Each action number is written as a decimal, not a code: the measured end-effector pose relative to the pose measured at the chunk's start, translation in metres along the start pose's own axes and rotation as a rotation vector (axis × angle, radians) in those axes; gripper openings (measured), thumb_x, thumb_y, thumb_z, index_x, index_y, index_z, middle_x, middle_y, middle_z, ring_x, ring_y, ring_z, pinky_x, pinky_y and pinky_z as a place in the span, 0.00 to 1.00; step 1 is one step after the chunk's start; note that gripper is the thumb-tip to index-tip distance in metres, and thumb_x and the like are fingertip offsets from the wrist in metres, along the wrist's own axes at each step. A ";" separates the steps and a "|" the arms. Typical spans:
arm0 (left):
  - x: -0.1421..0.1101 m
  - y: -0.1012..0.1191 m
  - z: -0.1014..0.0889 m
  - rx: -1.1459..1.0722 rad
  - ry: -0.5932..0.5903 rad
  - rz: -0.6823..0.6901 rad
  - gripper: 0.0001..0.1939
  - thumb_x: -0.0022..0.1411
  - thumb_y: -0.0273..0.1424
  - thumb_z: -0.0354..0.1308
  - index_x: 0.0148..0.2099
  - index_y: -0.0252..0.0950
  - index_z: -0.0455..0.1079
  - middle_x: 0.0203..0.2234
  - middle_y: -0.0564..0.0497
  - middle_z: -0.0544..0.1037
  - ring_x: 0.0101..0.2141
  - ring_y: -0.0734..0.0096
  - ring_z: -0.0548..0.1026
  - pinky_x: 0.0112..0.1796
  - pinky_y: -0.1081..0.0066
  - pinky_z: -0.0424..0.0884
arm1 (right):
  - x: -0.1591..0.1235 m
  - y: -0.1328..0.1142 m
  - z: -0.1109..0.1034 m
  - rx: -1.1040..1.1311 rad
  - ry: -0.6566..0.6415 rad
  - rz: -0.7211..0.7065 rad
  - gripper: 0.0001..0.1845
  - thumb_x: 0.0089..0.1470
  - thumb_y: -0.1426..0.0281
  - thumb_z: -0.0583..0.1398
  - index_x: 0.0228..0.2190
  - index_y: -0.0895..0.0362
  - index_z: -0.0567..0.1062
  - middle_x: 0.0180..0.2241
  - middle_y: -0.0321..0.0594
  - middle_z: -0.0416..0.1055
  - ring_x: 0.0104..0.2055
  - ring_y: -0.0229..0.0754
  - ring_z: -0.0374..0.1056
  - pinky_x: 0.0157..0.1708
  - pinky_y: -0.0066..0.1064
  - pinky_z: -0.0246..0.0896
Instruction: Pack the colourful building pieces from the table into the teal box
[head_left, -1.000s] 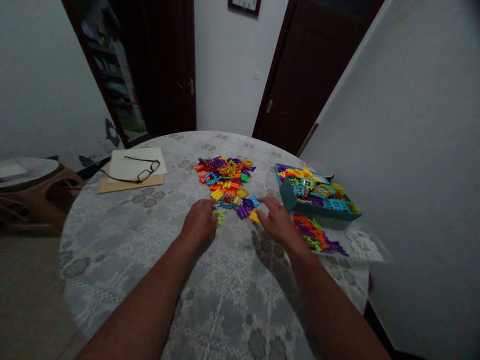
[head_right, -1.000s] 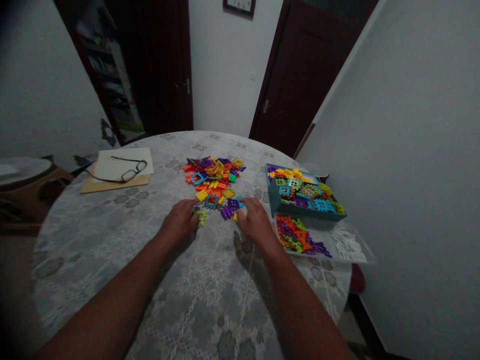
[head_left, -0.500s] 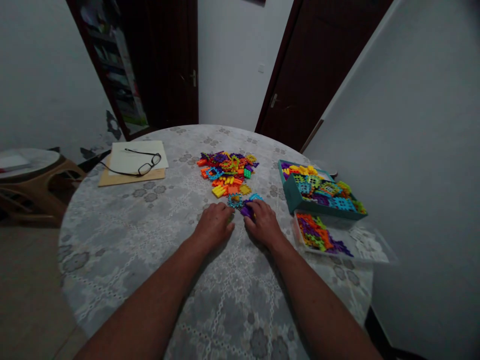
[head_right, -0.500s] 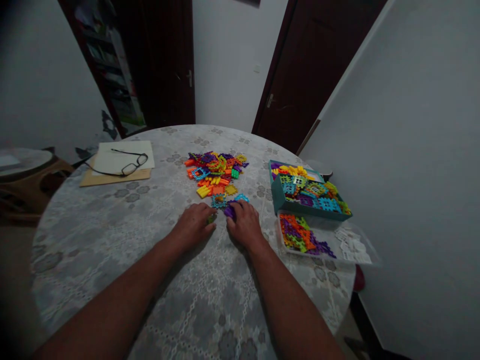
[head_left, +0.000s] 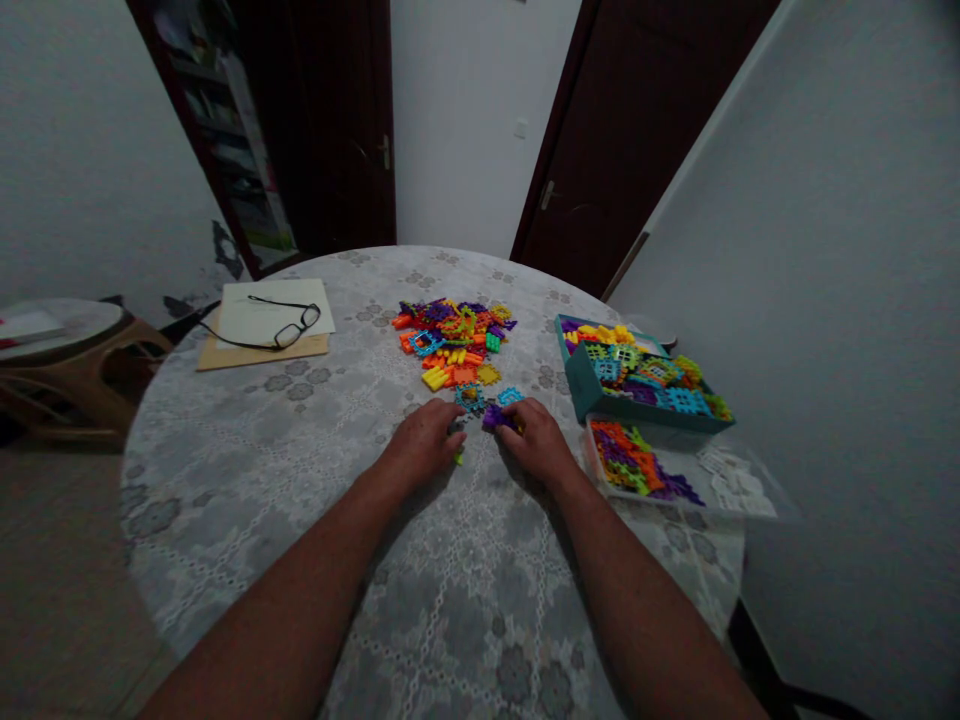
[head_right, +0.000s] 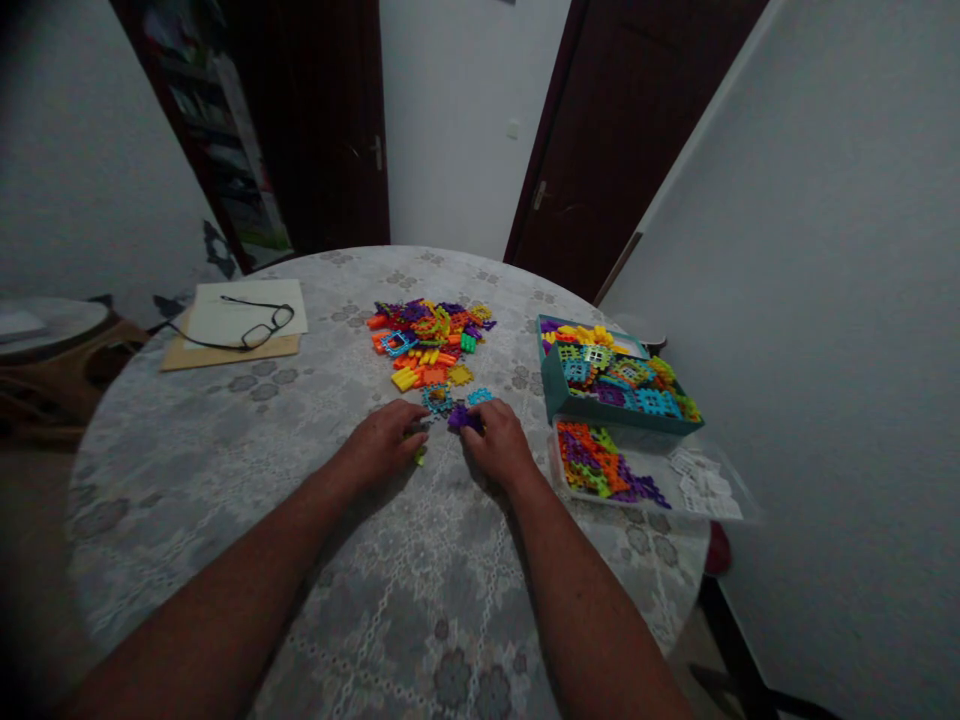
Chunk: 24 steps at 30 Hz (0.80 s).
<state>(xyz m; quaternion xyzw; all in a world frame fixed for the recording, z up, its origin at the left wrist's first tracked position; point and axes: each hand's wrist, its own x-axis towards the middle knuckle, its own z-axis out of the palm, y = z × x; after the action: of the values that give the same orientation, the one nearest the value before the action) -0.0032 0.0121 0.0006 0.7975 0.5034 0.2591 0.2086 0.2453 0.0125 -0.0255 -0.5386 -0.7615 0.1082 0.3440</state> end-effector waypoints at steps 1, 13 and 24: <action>0.000 0.001 -0.001 -0.015 0.013 -0.006 0.16 0.67 0.29 0.63 0.56 0.38 0.80 0.49 0.40 0.82 0.49 0.53 0.81 0.55 0.57 0.74 | 0.000 0.000 0.000 0.015 0.008 -0.007 0.09 0.59 0.72 0.67 0.42 0.53 0.80 0.42 0.43 0.76 0.47 0.48 0.73 0.50 0.39 0.69; 0.003 0.012 -0.012 -0.473 0.131 -0.129 0.07 0.66 0.35 0.65 0.43 0.43 0.83 0.36 0.44 0.86 0.39 0.54 0.81 0.45 0.57 0.75 | 0.003 -0.019 -0.004 0.168 0.290 0.068 0.08 0.64 0.64 0.63 0.37 0.53 0.81 0.38 0.42 0.78 0.43 0.49 0.74 0.47 0.40 0.71; 0.007 0.006 -0.028 -0.810 0.229 -0.281 0.08 0.65 0.37 0.63 0.39 0.38 0.78 0.34 0.46 0.82 0.33 0.63 0.79 0.31 0.67 0.78 | -0.010 -0.059 0.019 0.400 0.059 0.020 0.16 0.67 0.62 0.64 0.53 0.52 0.80 0.46 0.43 0.81 0.45 0.47 0.77 0.49 0.40 0.74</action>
<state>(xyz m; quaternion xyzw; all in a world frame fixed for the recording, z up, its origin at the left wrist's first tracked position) -0.0138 0.0179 0.0276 0.5412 0.4847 0.4913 0.4804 0.1908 -0.0155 -0.0120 -0.4702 -0.7090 0.2447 0.4651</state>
